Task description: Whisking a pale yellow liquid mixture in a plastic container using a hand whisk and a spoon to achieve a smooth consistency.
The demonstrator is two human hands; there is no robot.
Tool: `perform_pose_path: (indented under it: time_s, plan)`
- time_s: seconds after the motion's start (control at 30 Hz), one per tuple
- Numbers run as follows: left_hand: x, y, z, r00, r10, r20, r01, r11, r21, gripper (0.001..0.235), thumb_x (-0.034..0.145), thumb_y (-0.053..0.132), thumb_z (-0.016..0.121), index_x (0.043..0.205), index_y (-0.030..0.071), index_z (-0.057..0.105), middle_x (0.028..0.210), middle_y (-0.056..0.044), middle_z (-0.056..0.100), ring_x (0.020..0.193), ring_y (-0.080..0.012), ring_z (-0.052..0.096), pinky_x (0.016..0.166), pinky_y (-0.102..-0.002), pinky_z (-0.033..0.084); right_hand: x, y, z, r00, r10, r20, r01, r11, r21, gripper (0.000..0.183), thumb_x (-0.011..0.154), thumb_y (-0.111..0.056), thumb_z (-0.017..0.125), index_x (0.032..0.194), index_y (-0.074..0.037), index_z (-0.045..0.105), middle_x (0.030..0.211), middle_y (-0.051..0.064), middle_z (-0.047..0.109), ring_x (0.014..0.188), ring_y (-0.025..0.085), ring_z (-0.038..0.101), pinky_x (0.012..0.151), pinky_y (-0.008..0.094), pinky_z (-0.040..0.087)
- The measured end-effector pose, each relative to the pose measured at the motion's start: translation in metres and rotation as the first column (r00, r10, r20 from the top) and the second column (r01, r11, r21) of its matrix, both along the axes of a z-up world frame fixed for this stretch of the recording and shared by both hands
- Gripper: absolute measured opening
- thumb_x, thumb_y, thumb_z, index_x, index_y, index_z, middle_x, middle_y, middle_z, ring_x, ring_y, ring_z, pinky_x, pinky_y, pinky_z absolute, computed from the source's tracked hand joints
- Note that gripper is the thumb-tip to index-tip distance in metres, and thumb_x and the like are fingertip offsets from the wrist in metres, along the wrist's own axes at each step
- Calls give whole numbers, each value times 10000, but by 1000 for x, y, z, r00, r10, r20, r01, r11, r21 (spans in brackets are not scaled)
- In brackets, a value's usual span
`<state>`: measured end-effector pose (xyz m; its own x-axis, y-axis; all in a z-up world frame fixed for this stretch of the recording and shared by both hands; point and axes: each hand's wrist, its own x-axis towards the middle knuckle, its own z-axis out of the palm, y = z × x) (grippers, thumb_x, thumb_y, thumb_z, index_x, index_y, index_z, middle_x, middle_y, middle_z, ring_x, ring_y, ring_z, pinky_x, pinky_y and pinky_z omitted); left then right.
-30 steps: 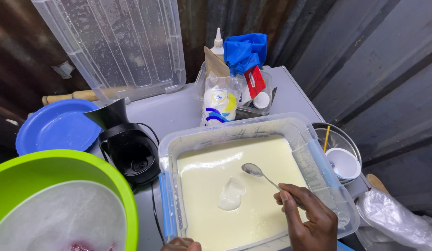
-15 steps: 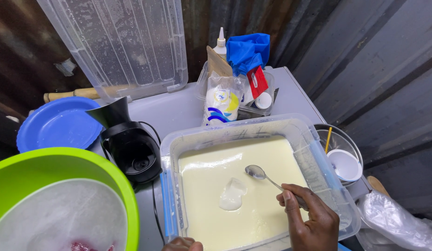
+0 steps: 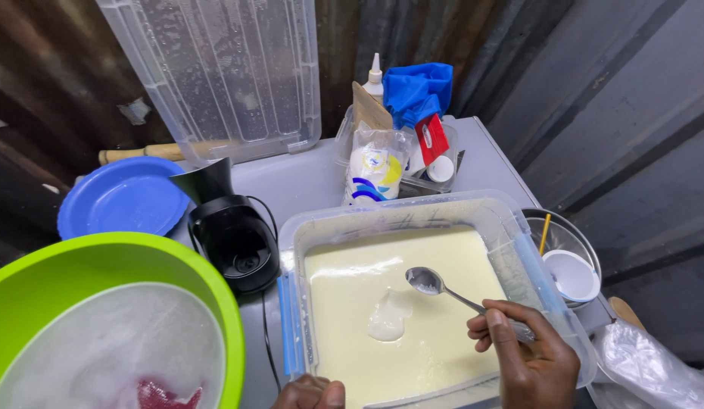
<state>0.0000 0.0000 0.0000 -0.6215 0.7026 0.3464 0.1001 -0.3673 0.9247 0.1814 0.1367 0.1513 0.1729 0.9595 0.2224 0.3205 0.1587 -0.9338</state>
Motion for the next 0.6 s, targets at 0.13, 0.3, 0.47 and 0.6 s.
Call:
perform_pose_path:
  time_s: [0.13, 0.3, 0.47, 0.6]
  plan:
    - [5, -1, 62, 963, 235, -136, -256, 952, -168, 421, 990, 263, 785, 709, 200, 477, 562, 85, 550, 513, -47, 460, 476, -272, 403, 5, 0, 2, 989, 27, -145, -25, 1000, 11, 223, 1077, -17, 672, 1127, 170, 783, 812, 334, 781, 650, 396, 712, 644, 439, 607]
    - [8, 1, 64, 949, 304, -82, -313, 938, -148, 411, 951, 287, 828, 685, 195, 528, 540, 78, 550, 495, -53, 465, 582, -262, 571, 8, 1, 14, 983, 45, -181, -61, 994, -87, 278, 1091, -37, 661, 1178, 198, 781, 853, 380, 780, 707, 456, 718, 648, 507, 601]
    - [5, -1, 53, 949, 301, -90, -312, 936, -161, 403, 939, 308, 844, 702, 192, 540, 555, 66, 554, 503, -66, 474, 597, -263, 580, 26, 8, -5, 947, 25, -322, -84, 982, -170, 308, 1107, -38, 660, 1217, 232, 757, 868, 425, 748, 709, 508, 714, 655, 539, 598]
    - [0, -3, 54, 967, 237, -96, -250, 955, -161, 392, 967, 288, 825, 719, 202, 534, 567, 81, 569, 520, -60, 491, 589, -266, 550, 53, 15, -23, 836, 39, -547, -206, 946, -249, 317, 1136, -63, 622, 1264, 217, 699, 919, 443, 682, 775, 572, 670, 606, 598, 520]
